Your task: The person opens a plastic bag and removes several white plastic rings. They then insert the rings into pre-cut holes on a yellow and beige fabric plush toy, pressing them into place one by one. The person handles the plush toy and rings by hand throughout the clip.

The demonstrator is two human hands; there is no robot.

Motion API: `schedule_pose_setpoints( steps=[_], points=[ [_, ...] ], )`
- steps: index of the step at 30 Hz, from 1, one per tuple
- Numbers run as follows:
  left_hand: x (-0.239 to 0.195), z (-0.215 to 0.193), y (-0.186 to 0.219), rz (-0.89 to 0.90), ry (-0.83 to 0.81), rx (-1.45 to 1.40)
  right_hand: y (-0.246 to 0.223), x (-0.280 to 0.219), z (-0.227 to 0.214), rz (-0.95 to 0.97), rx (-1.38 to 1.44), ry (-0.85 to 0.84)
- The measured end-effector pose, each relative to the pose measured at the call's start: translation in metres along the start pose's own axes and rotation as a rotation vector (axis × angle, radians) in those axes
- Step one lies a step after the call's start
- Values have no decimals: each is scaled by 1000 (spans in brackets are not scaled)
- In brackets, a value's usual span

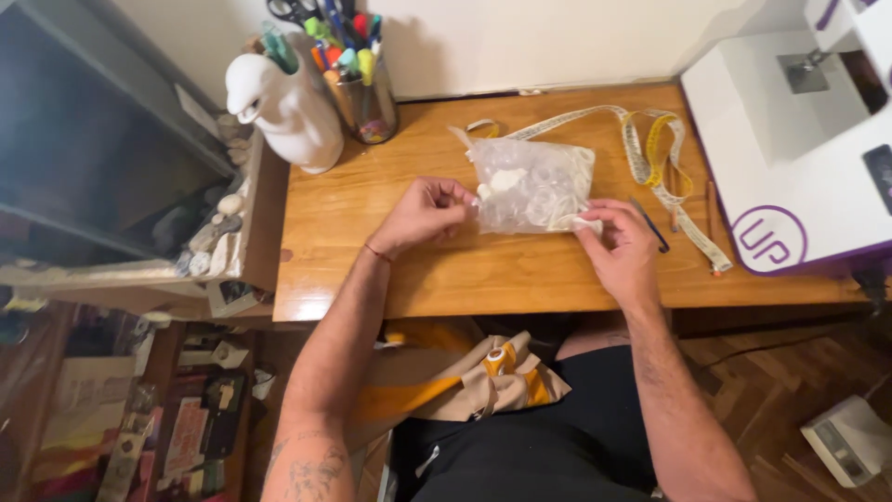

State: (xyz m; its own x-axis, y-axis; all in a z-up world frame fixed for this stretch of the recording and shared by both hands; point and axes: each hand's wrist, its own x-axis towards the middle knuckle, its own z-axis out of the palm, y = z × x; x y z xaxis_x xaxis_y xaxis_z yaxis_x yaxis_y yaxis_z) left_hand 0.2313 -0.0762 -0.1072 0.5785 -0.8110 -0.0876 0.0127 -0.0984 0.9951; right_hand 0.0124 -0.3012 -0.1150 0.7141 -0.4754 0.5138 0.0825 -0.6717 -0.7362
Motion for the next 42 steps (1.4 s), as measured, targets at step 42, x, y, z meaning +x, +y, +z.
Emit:
schedule_pose_setpoints(
  steps=[42],
  points=[
    [-25, 73, 20, -106, -10, 1, 16, -8, 4, -118, -69, -67]
  ],
)
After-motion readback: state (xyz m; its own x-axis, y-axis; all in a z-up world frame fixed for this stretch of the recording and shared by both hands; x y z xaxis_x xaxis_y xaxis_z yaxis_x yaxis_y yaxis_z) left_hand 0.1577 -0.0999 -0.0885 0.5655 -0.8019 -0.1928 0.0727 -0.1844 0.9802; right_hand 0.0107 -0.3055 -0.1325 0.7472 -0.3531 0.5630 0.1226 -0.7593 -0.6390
